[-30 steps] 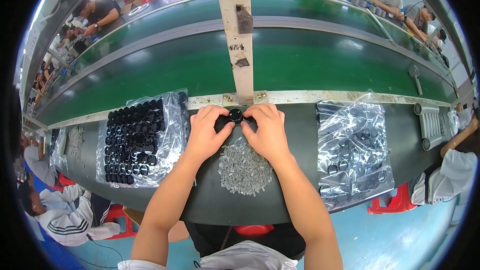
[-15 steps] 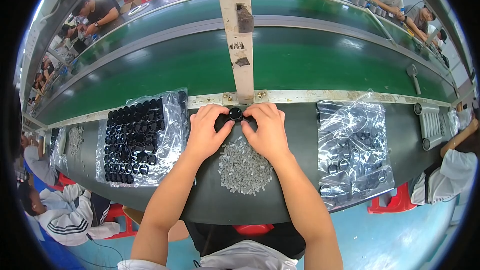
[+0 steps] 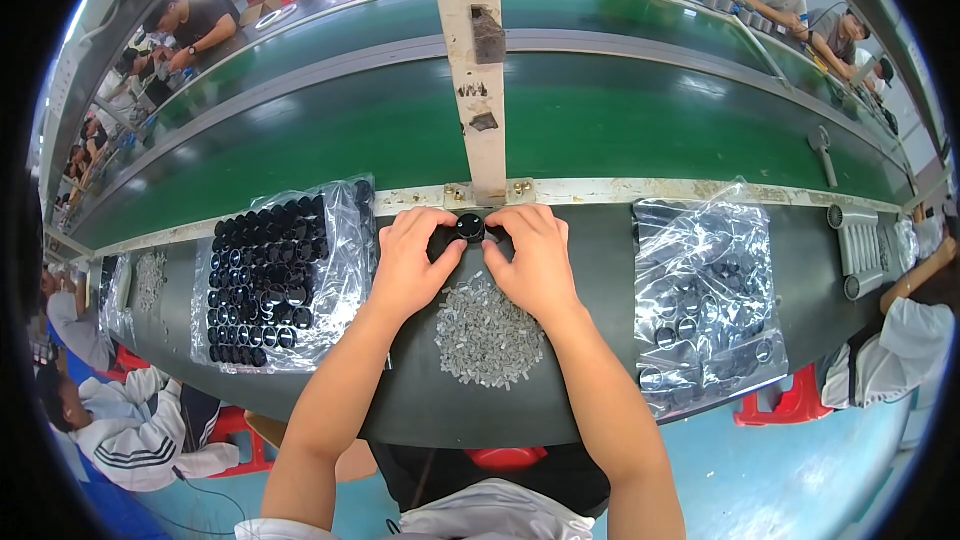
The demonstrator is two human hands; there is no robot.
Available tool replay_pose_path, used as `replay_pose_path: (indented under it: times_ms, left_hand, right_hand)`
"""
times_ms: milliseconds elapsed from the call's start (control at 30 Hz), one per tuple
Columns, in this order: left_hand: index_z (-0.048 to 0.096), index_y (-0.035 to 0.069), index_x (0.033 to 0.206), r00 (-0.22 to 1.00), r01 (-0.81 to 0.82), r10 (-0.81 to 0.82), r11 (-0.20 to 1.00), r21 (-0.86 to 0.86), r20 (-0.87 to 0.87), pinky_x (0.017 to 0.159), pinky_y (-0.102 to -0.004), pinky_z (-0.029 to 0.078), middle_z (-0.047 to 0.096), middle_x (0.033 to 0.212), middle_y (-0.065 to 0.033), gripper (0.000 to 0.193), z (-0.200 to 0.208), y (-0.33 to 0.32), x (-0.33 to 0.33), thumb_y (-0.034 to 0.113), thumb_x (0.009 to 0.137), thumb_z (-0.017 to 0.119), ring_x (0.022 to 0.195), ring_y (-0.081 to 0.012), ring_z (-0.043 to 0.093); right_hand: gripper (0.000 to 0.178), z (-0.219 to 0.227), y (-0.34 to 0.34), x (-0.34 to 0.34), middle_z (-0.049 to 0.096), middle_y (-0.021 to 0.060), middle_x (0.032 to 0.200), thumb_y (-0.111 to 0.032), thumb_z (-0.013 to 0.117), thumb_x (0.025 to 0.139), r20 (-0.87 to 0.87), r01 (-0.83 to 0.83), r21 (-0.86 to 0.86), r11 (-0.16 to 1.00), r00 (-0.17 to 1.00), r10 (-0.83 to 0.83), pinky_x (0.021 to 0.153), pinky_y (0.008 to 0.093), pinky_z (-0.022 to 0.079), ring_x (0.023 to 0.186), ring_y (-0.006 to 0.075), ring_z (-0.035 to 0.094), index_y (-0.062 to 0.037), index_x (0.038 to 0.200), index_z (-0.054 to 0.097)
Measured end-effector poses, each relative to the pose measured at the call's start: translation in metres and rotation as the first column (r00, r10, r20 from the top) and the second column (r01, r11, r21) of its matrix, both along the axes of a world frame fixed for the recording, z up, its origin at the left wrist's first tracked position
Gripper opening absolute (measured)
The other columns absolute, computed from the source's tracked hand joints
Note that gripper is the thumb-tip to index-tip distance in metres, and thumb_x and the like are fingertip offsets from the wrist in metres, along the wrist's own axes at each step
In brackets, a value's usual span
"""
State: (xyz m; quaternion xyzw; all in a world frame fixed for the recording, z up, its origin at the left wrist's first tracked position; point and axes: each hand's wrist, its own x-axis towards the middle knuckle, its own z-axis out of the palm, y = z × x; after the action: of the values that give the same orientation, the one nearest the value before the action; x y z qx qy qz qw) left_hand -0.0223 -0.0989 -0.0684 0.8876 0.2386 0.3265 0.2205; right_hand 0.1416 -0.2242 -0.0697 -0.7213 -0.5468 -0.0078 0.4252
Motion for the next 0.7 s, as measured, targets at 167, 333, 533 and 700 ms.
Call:
replay_pose_path:
  times_ms: [167,333,533,700]
  left_hand:
    - [0.071,0.012,0.115,1.000,-0.008,0.007,1.000,-0.022,-0.021,0.093,-0.0432,0.044,0.073,0.112,-0.0030,0.029,0.0015,-0.0004,-0.0003,0.018,0.089,0.082,0.111,-0.0275,0.067]
    - [0.069,0.012,0.119,1.000,-0.009,0.008,1.000,-0.027,-0.016,0.095,-0.0437,0.043,0.072,0.113,-0.0036,0.034,0.0028,-0.0021,-0.0004,0.019,0.088,0.083,0.112,-0.0276,0.067]
    - [0.068,0.012,0.125,1.000,0.003,-0.003,0.999,-0.045,-0.013,0.098,-0.0437,0.043,0.073,0.116,-0.0045,0.043,0.0012,-0.0013,-0.0007,0.021,0.086,0.085,0.116,-0.0273,0.066]
    - [0.068,0.010,0.130,1.000,0.012,-0.011,0.999,-0.042,0.013,0.099,-0.0441,0.047,0.073,0.119,-0.0076,0.049,0.0071,-0.0034,0.0006,0.019,0.086,0.086,0.115,-0.0286,0.069]
  right_hand:
    - [0.027,-0.0011,0.0002,0.0002,0.075,0.0041,0.114,-0.011,0.081,0.085,0.001,0.001,0.005,1.000,1.000,-0.001,0.102,0.0436,0.046,0.119,0.0287,0.065,-0.0082,0.111,0.075]
    - [0.031,0.0024,-0.0007,-0.0011,0.074,0.0052,0.115,-0.011,0.081,0.084,-0.006,-0.004,0.004,1.000,1.000,0.004,0.102,0.0440,0.046,0.119,0.0289,0.065,-0.0088,0.114,0.075]
    - [0.038,0.0031,-0.0008,-0.0011,0.073,0.0063,0.116,-0.011,0.081,0.083,-0.016,0.005,0.002,1.000,1.000,-0.005,0.101,0.0445,0.045,0.118,0.0290,0.066,-0.0099,0.120,0.073]
    - [0.042,0.0028,-0.0007,-0.0013,0.074,0.0062,0.120,-0.010,0.082,0.083,-0.027,-0.004,0.024,1.000,1.000,0.005,0.101,0.0443,0.046,0.118,0.0285,0.067,-0.0102,0.123,0.072]
